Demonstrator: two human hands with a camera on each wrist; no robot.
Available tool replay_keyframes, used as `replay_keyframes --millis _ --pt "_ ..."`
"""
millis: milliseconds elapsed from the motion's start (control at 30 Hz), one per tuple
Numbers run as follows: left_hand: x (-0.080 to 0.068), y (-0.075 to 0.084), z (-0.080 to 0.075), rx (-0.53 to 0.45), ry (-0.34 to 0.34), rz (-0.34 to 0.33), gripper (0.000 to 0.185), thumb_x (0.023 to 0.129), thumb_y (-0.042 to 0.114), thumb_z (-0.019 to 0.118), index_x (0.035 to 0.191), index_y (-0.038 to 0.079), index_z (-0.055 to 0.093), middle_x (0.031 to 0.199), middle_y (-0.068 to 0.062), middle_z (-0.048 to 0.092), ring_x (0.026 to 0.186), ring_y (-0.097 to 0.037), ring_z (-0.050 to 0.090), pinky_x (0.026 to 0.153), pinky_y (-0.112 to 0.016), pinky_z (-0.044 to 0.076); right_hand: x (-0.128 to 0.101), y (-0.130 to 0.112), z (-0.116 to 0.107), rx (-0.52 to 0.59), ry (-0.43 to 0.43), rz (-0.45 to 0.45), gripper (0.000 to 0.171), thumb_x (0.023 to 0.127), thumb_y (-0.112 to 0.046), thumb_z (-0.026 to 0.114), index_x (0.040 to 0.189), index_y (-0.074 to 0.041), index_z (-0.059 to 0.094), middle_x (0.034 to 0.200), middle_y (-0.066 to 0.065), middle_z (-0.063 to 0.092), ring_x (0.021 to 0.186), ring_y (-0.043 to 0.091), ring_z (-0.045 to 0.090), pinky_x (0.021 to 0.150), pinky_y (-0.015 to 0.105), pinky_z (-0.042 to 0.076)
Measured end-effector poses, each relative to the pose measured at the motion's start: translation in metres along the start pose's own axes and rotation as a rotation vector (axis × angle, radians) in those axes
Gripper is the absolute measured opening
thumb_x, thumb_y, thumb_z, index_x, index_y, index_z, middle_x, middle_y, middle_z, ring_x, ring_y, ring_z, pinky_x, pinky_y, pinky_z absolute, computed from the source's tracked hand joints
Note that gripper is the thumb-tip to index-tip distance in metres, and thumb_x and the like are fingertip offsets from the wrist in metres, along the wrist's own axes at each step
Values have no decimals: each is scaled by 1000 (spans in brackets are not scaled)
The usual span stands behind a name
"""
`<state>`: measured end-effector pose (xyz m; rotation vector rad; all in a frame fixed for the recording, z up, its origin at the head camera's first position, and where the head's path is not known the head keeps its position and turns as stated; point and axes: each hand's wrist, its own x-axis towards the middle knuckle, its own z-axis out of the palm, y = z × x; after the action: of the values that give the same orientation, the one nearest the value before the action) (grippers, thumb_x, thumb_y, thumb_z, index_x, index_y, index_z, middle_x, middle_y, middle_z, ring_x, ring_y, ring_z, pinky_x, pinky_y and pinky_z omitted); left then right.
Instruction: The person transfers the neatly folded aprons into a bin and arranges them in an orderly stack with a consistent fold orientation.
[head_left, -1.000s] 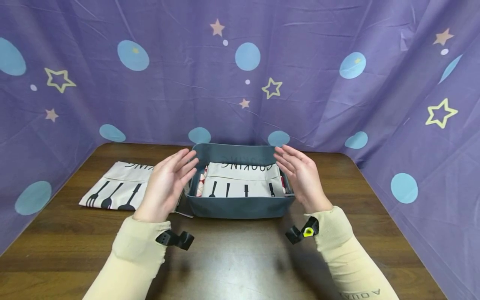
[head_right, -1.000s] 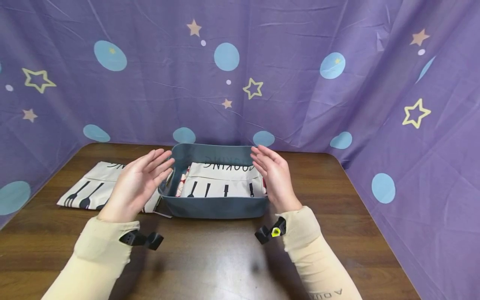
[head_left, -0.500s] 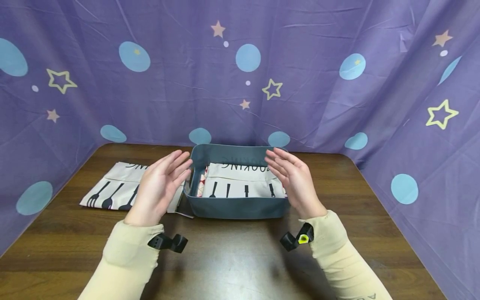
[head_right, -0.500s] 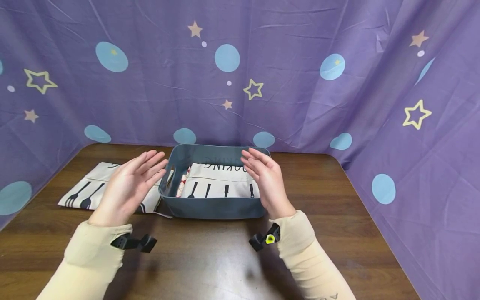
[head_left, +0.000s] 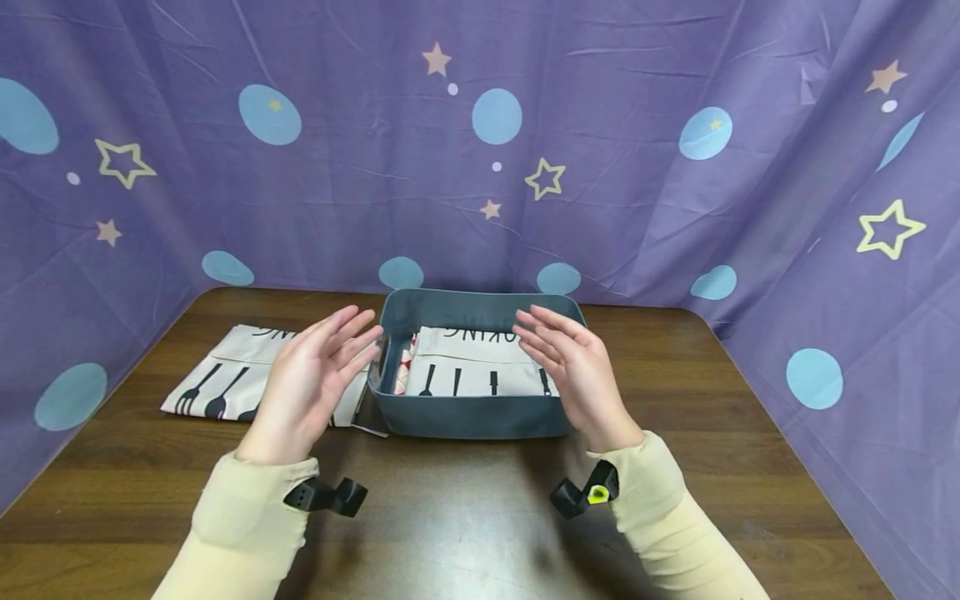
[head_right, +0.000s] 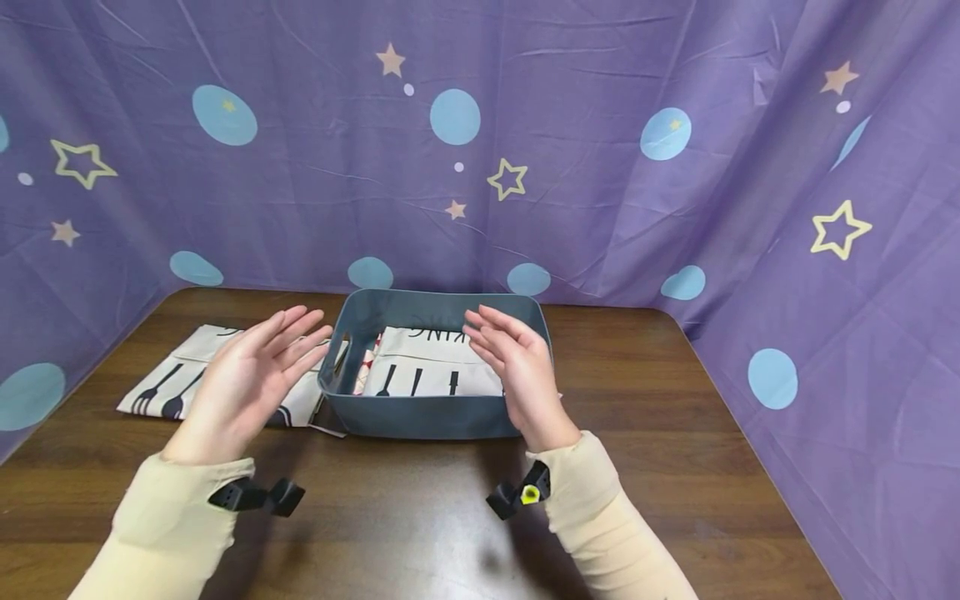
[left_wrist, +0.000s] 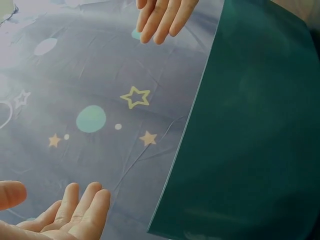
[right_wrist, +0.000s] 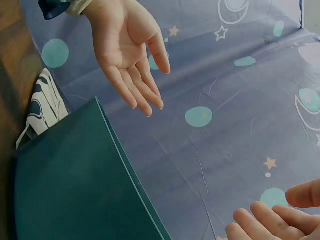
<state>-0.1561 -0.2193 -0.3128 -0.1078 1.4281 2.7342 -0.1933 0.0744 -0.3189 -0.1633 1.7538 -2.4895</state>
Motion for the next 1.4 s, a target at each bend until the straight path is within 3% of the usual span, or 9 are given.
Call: replay_keyframes --millis 100,433,1067,1400 --pt "-2 0 -1 -23 -10 7 42 104 26 52 138 5 41 119 1 69 114 -15 66 100 -27 52 -4 2 3 12 -5 -3 39 100 -2 48 138 7 49 136 21 60 118 24 66 104 35 50" --pt "-8 0 -2 -47 -30 20 23 102 24 56 120 11 61 116 -2 71 111 -17 68 97 -29 54 -18 10 15 15 -46 0 38 100 -4 48 137 6 50 138 23 58 116 23 67 104 36 50" --pt "-13 -1 -11 -54 -36 29 22 101 22 59 119 12 64 116 -3 69 108 -19 69 99 -31 53 -35 23 36 28 -109 13 40 99 -3 49 137 11 48 135 26 58 110 22 69 104 38 50" --pt "-15 -3 -21 -37 -52 49 22 101 22 58 119 11 66 117 -2 70 108 -19 69 96 -31 55 -45 32 47 43 -171 62 42 98 -5 52 137 9 49 137 27 57 116 28 66 104 40 50"
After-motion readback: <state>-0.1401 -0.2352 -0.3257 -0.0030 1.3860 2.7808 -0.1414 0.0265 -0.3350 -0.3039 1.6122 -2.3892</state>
